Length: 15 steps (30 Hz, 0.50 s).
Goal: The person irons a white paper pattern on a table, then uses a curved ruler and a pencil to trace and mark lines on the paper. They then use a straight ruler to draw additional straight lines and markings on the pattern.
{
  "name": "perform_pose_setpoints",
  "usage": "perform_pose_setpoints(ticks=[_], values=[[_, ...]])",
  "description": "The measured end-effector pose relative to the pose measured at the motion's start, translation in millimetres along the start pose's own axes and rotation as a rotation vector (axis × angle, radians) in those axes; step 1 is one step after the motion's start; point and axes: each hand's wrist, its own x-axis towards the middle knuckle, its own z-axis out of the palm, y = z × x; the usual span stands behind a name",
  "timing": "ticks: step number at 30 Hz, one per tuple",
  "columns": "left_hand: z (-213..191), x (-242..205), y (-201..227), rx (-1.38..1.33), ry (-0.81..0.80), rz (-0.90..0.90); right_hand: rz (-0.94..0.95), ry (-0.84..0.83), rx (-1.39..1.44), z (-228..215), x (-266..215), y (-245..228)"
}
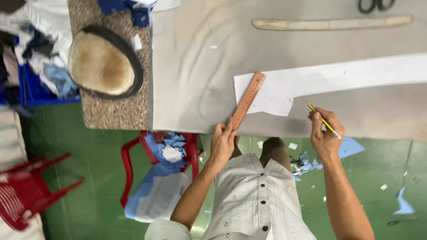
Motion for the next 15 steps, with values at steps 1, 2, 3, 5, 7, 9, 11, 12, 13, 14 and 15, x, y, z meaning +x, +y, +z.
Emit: perform_pose_setpoints(ticks=[1, 2, 3, 5, 7, 9, 11, 12, 13, 14, 15], values=[[13.6, -5.6, -1.3, -0.015, 0.015, -0.027, -0.036, -0.027, 0.004, 0.5, 8.4, 4.1], [28.4, -11.8, -2.9, -0.028, 0.034, -0.06, -0.072, -0.06, 0.014, 2.7, 17.3, 10.2], [31.1, -12.3, 8.0, -0.03, 0.065, -0.088, -0.089, -0.095, 0.028, 4.4, 27.8, 11.7], [40.4, -15.7, 34.4, -0.105, 0.087, -0.168, -0.113, -0.193, 0.059, 4.0, 48.1, 15.7], [65.1, -24.5, 44.7, -0.083, 0.157, -0.227, -0.134, -0.291, 0.073, -0.4, 64.6, 20.8], [88.4, -30.6, 62.4, -0.056, 0.221, -0.288, -0.153, -0.386, 0.089, -9.8, 82.4, 28.8], [108.0, -33.6, 74.9, -0.092, 0.321, -0.357, -0.225, -0.434, 0.055, -16.5, 93.8, 44.3], [114.5, -35.1, 78.1, -0.087, 0.331, -0.376, -0.225, -0.453, 0.066, -19.4, 99.0, 46.5], [120.8, -36.4, 81.2, -0.096, 0.351, -0.402, -0.252, -0.483, 0.074, -21.9, 104.5, 48.6], [126.5, -36.5, 83.5, -0.109, 0.368, -0.423, -0.279, -0.507, 0.076, -25.1, 109.7, 49.7], [124.6, -36.1, 91.8, -0.108, 0.374, -0.435, -0.279, -0.52, 0.082, -27.2, 110.5, 50.5]])
